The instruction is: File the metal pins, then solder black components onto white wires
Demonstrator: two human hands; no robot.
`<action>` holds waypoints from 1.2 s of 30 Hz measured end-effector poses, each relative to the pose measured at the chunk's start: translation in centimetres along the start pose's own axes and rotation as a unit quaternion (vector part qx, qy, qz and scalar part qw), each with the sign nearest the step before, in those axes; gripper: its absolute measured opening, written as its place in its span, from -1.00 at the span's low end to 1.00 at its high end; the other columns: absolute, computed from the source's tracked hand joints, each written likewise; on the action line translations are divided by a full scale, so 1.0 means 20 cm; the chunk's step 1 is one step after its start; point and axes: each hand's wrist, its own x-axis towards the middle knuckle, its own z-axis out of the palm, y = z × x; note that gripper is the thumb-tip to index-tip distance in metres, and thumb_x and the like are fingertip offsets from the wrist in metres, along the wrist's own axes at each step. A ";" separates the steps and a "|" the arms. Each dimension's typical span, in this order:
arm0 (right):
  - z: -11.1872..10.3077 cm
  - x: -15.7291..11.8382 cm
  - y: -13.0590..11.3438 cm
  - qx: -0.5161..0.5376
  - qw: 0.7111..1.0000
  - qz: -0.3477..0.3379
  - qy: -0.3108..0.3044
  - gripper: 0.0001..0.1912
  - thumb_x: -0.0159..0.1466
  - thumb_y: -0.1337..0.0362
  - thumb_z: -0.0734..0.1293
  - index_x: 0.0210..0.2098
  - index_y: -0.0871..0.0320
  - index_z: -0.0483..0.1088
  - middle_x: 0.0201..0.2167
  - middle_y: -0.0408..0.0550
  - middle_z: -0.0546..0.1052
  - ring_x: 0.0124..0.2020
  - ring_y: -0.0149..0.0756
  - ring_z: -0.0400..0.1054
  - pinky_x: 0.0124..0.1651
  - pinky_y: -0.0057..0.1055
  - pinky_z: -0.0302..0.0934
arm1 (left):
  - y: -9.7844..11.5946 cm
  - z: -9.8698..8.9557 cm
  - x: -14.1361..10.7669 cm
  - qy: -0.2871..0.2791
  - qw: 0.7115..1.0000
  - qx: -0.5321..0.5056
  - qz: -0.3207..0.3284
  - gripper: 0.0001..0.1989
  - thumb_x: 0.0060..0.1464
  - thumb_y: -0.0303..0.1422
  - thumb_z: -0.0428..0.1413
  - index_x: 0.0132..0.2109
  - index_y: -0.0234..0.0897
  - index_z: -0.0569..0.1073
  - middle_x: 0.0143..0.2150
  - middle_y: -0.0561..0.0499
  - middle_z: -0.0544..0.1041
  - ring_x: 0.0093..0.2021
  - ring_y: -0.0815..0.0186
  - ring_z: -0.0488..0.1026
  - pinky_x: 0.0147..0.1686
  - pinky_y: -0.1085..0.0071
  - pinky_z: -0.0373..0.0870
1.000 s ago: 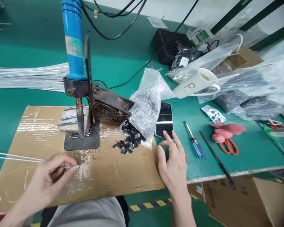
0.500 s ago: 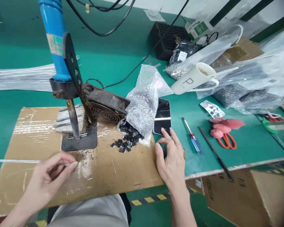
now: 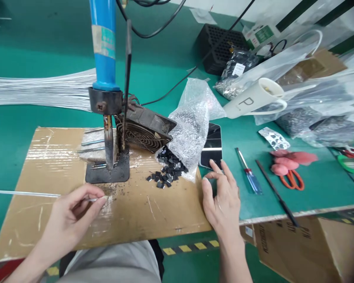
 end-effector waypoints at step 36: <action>0.01 0.02 -0.02 -0.022 0.998 0.049 -0.013 -0.64 0.44 -0.11 0.12 -0.22 0.02 0.28 0.27 0.20 0.50 0.45 0.15 0.17 0.33 0.30 0.12 | 0.05 -0.01 0.02 -0.012 1.000 -0.017 0.019 -0.86 0.27 -0.29 0.16 -0.27 -0.21 0.54 -0.45 0.10 0.48 -0.51 0.39 0.33 -0.52 0.49 0.25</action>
